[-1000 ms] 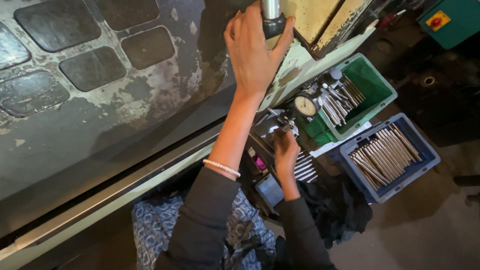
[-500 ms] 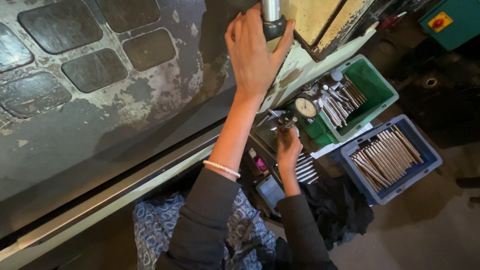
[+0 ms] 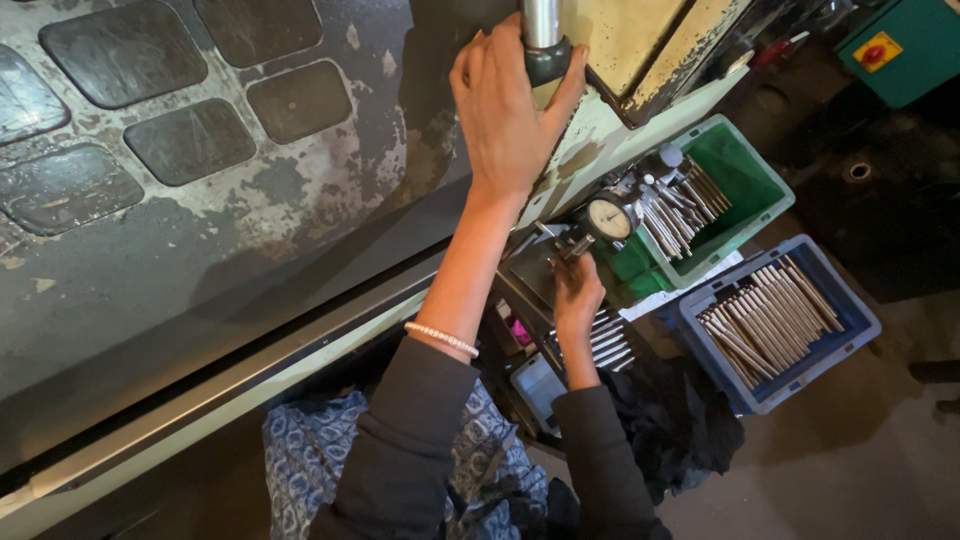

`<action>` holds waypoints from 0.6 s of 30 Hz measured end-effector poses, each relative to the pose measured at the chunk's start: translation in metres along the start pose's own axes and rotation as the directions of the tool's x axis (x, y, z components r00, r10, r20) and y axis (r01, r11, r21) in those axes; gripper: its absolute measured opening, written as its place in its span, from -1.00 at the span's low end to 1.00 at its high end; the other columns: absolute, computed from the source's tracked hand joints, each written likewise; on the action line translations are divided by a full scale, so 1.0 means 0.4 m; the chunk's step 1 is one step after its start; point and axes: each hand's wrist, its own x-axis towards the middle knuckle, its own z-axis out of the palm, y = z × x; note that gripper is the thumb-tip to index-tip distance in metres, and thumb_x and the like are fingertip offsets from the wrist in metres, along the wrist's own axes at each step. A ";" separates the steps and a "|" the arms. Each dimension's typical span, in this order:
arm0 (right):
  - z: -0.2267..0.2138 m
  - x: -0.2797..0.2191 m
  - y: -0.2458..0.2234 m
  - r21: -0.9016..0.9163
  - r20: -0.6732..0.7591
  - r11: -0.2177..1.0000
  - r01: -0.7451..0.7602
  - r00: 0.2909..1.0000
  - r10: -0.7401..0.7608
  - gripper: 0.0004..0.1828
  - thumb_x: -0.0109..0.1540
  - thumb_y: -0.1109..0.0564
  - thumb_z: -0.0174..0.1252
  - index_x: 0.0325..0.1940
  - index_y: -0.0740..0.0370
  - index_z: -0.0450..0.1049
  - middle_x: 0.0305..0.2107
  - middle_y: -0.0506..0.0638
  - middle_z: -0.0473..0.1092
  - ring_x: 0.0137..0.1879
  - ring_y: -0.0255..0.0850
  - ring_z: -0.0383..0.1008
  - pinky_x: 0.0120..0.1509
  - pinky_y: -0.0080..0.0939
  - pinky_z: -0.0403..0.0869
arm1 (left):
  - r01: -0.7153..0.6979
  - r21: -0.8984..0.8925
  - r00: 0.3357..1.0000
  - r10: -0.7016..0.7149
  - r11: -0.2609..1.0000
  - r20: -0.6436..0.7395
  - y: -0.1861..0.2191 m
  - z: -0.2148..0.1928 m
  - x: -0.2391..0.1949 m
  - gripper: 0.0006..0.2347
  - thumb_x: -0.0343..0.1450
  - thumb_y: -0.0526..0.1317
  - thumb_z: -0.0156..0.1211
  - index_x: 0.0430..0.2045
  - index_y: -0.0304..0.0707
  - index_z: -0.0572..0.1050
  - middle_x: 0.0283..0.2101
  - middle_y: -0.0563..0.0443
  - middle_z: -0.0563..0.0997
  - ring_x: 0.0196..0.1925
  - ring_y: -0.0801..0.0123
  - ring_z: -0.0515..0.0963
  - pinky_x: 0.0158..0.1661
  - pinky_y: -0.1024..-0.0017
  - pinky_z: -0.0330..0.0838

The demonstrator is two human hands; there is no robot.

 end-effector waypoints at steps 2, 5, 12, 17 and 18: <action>0.003 0.001 0.011 0.002 -0.013 1.000 -0.017 1.000 0.017 -0.72 0.28 0.42 0.15 0.08 0.38 0.46 -0.20 0.09 0.59 -0.07 -0.27 0.58 0.05 -0.31 0.49 | 0.002 -0.002 1.000 -0.002 1.000 0.000 0.001 0.000 0.000 -0.59 0.42 -0.04 0.39 -0.01 -0.29 0.40 -0.21 0.00 0.51 -0.03 0.15 0.51 0.21 0.11 0.26; 0.007 0.007 0.038 0.031 -0.017 0.999 -0.008 1.000 0.008 -0.68 0.27 0.41 0.14 0.12 0.37 0.44 -0.17 0.10 0.58 -0.05 -0.28 0.58 0.08 -0.31 0.50 | -0.006 0.001 1.000 0.006 1.000 -0.007 0.004 -0.002 0.000 -0.57 0.41 -0.03 0.39 0.00 -0.30 0.39 -0.20 -0.01 0.51 -0.02 0.13 0.50 0.20 0.11 0.26; -0.001 -0.002 0.128 0.161 -0.049 0.987 0.008 0.999 0.000 -0.87 0.36 0.37 0.00 -0.01 0.38 0.40 -0.26 0.09 0.42 -0.14 -0.22 0.42 0.00 -0.23 0.42 | 0.008 0.008 1.000 -0.008 1.000 0.023 0.006 -0.005 0.002 -0.58 0.42 -0.03 0.39 0.00 -0.32 0.40 -0.20 -0.02 0.52 -0.01 0.13 0.51 0.22 0.10 0.27; -0.063 0.051 0.132 -0.294 -0.062 0.945 0.142 0.984 -0.168 -0.70 0.21 0.24 0.13 0.02 0.35 0.46 -0.31 0.17 0.37 -0.20 -0.02 0.37 -0.10 -0.05 0.32 | -0.011 0.013 1.000 0.010 1.000 0.015 0.007 -0.011 0.005 -0.57 0.42 -0.04 0.38 0.01 -0.34 0.39 -0.17 -0.04 0.53 -0.01 0.11 0.51 0.20 0.09 0.26; -0.073 0.064 0.129 -0.401 -0.005 0.903 0.157 0.985 -0.173 -0.60 0.16 0.21 0.20 0.07 0.36 0.48 -0.33 0.21 0.37 -0.22 0.05 0.36 -0.12 0.02 0.28 | -0.005 0.007 1.000 0.005 1.000 0.019 0.007 -0.011 0.004 -0.57 0.42 -0.03 0.38 0.00 -0.34 0.40 -0.18 -0.04 0.53 -0.01 0.11 0.51 0.21 0.09 0.26</action>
